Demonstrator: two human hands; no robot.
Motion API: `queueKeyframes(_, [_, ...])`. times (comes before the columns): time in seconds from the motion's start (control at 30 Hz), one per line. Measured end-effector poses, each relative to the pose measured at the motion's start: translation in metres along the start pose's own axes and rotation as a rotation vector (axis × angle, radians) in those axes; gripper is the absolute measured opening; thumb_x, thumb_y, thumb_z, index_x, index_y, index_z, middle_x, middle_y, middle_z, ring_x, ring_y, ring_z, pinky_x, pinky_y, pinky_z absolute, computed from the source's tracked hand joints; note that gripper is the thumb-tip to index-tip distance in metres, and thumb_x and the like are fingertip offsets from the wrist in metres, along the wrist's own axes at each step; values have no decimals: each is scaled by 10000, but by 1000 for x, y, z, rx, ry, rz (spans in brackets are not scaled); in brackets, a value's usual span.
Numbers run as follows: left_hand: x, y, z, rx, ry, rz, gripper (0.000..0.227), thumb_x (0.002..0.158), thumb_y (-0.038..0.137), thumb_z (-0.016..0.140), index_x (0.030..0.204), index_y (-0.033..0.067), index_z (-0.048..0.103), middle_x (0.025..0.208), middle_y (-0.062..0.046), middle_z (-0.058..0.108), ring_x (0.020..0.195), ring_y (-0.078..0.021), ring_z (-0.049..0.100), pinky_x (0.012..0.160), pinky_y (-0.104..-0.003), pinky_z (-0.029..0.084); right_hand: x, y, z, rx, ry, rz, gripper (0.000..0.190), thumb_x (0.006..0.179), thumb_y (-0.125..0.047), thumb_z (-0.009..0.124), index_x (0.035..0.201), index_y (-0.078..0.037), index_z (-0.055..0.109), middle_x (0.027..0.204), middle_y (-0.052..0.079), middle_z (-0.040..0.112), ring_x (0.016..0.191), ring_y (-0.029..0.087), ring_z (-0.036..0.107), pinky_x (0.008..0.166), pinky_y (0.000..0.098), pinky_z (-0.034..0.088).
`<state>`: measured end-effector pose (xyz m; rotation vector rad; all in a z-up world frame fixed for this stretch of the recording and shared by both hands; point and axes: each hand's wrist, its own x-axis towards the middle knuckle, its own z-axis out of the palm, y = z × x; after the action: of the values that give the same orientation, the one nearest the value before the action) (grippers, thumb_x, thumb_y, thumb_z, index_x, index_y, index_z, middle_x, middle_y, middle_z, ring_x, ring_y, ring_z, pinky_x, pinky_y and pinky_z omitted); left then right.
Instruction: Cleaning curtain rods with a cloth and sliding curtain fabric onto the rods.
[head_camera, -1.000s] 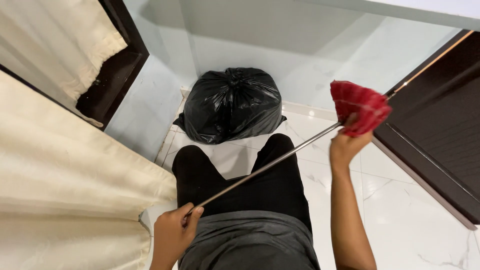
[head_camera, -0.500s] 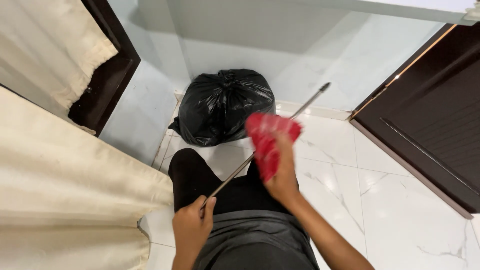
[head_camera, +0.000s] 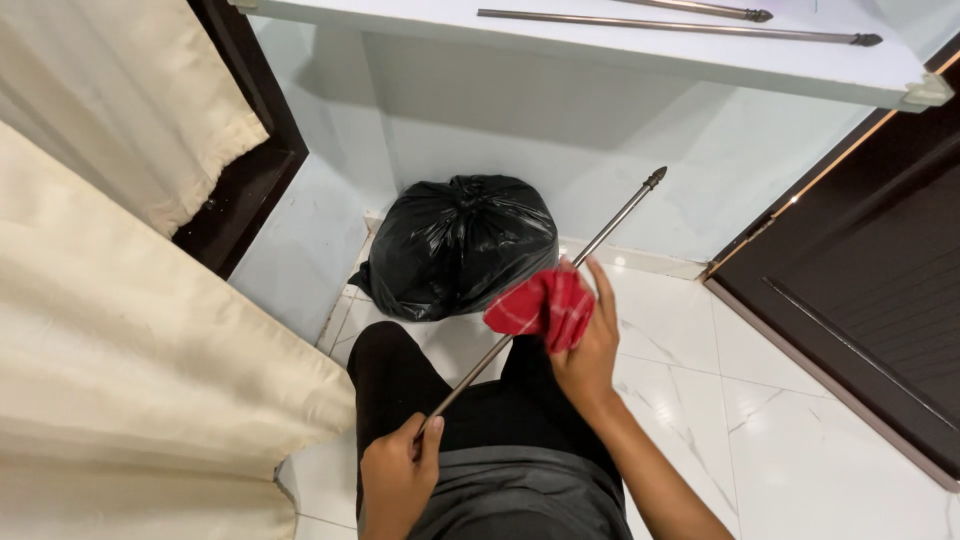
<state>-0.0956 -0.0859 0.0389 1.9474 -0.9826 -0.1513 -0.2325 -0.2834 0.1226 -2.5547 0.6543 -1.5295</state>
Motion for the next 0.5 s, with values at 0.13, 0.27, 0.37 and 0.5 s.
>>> queueKeyframes(0.13, [0, 4, 3, 2, -40, -120, 372, 942, 369, 631, 733, 62, 658, 486, -142, 567, 428, -356, 579, 442, -450, 430, -59, -36, 27, 267, -256, -163, 400, 905, -166, 739, 1260, 9, 677, 1332, 156, 652, 1265, 351, 637, 1037, 479, 521])
queueKeyframes(0.27, [-1, -4, -2, -210, 112, 321, 337, 887, 360, 744, 771, 55, 664, 605, -160, 638, 557, -379, 645, 431, -398, 497, -72, -28, 19, 447, -360, -188, 416, 888, -238, 769, 1227, -13, 684, 1285, 156, 718, 1251, 314, 670, 1065, 458, 534])
queueKeyframes(0.37, [-6, -7, -4, 68, -50, -127, 363, 930, 389, 630, 754, 83, 712, 521, -136, 627, 494, -365, 630, 477, -452, 466, -60, 26, 3, 657, -287, 815, 298, 1034, -296, 582, 919, -37, 674, 638, 61, 591, 538, 148, 561, 477, 310, 439])
queueKeyframes(0.5, [-4, -22, 2, 122, -82, -238, 400, 947, 405, 616, 740, 74, 702, 503, -133, 613, 484, -366, 617, 494, -464, 462, -31, 69, -10, 506, 348, 671, 270, 1080, -180, 571, 878, -1, 580, 681, 40, 541, 553, 120, 489, 539, 295, 410])
